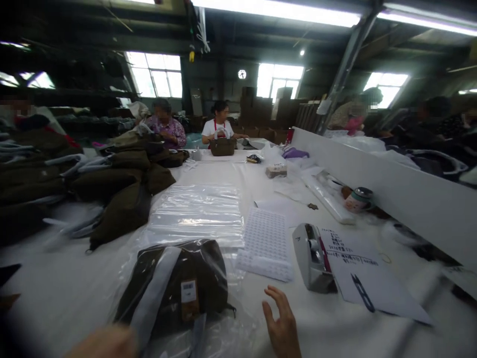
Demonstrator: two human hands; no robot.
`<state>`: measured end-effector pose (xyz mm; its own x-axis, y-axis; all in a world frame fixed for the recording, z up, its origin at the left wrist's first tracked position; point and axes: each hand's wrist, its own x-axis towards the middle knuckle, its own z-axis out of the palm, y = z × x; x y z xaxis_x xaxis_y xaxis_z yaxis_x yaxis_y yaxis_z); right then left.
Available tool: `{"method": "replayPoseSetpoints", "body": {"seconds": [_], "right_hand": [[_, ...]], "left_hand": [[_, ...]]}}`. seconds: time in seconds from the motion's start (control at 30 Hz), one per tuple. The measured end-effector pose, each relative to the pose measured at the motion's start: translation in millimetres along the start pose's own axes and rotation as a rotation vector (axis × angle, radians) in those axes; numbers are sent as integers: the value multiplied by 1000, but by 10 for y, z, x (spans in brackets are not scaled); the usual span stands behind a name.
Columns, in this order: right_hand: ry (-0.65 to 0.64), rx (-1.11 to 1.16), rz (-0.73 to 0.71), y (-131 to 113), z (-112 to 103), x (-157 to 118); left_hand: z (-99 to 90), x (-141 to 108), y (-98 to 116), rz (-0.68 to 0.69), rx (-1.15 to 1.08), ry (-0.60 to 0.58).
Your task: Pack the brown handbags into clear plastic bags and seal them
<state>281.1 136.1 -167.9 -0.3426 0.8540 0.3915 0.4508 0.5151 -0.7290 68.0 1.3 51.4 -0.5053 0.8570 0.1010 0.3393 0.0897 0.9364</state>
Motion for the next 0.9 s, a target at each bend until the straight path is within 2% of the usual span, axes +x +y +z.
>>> {"method": "replayPoseSetpoints", "body": {"seconds": [0.1,0.2,0.3,0.4,0.47,0.57,0.7,0.8,0.9], "right_hand": [[71,14,63,127,-67,90],[124,19,122,240,-175,145],[134,39,188,347,-271,169],[137,45,214,447,-331,212],[145,27,201,505,-354,272],[128,-2,159,578,-369,403],[100,-46,124,659,-351,573],[119,-102,157,713,-310,638],[138,-105,213,756,-267,640]], "left_hand": [[257,456,-218,160,48,-165],[719,949,-514,275,238,-396],[1253,1403,-791,207,472,-558],[1725,1710,-988,164,561,-639],[1967,1810,-1084,148,616,-697],[2204,1864,-1184,109,700,-773],[2373,1906,-1216,116,724,-863],[2512,1937,-1176,141,705,-874],[2666,1940,-1124,93,684,-892]]}}
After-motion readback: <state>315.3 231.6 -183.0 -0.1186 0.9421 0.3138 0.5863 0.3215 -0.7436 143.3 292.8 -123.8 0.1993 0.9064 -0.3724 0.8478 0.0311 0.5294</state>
